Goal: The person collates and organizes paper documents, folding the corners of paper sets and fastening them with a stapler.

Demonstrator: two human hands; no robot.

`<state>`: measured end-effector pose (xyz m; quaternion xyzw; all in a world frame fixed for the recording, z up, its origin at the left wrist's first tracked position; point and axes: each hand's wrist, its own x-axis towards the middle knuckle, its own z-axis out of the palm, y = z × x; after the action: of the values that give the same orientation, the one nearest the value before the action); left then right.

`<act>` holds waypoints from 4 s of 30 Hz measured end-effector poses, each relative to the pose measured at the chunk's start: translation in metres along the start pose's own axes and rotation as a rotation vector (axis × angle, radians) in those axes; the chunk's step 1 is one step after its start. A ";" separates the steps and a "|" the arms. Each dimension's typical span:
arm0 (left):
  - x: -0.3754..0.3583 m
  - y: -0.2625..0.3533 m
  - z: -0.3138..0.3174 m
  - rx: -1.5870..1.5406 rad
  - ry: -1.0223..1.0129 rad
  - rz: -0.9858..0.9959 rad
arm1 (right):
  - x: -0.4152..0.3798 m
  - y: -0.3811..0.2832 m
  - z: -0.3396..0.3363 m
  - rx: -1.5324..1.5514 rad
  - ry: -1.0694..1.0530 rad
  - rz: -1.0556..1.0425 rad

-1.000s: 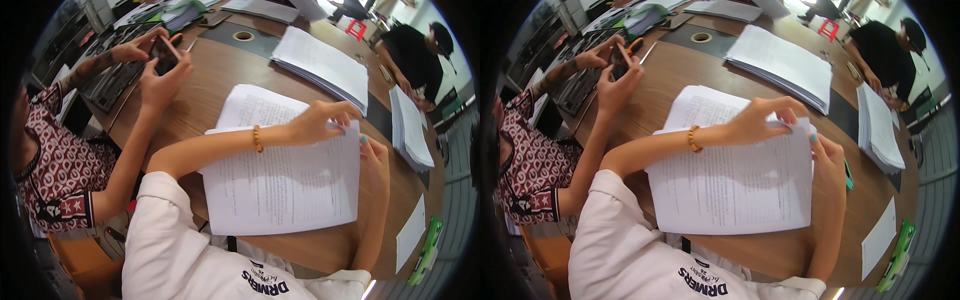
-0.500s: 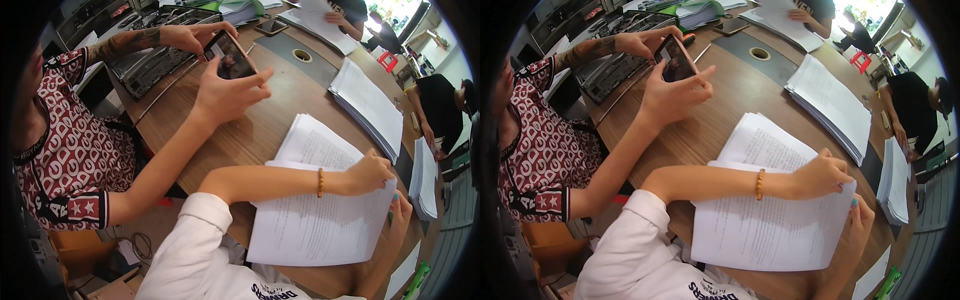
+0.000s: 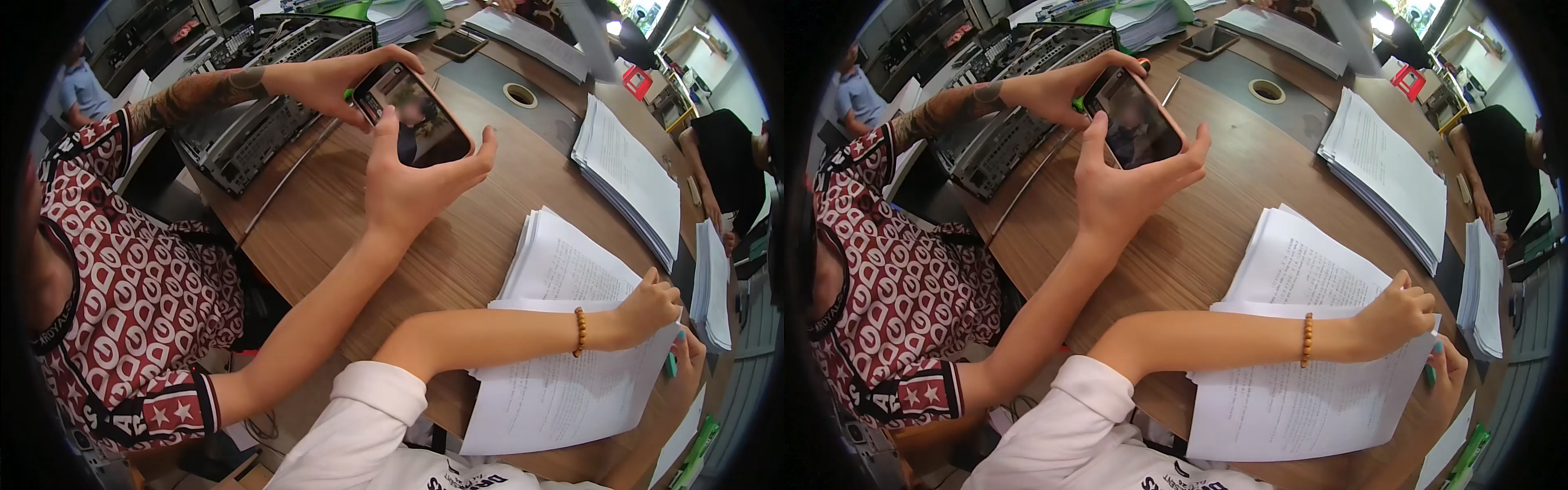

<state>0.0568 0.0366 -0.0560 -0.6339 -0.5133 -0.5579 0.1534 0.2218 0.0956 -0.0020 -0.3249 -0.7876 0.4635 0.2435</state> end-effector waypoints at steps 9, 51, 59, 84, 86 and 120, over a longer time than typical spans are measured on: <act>-0.001 0.002 0.000 -0.048 -0.065 -0.105 | -0.009 -0.004 0.020 0.107 0.114 0.032; 0.016 -0.002 -0.020 -0.405 -0.190 -0.329 | 0.002 -0.008 -0.018 0.035 -0.101 -0.032; 0.015 -0.006 -0.020 -0.441 -0.228 -0.355 | 0.002 -0.011 -0.017 -0.007 -0.098 -0.036; 0.015 -0.008 -0.021 -0.466 -0.244 -0.330 | -0.001 -0.002 -0.022 0.045 -0.052 -0.013; 0.016 -0.008 -0.022 -0.478 -0.252 -0.346 | -0.001 -0.001 -0.022 0.049 -0.051 -0.015; 0.024 -0.004 -0.028 -0.555 -0.430 -0.237 | 0.015 0.016 -0.016 0.196 -0.187 0.097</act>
<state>0.0345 0.0283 -0.0275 -0.6902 -0.4329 -0.5438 -0.2013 0.2275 0.1218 -0.0081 -0.2924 -0.7411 0.5779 0.1768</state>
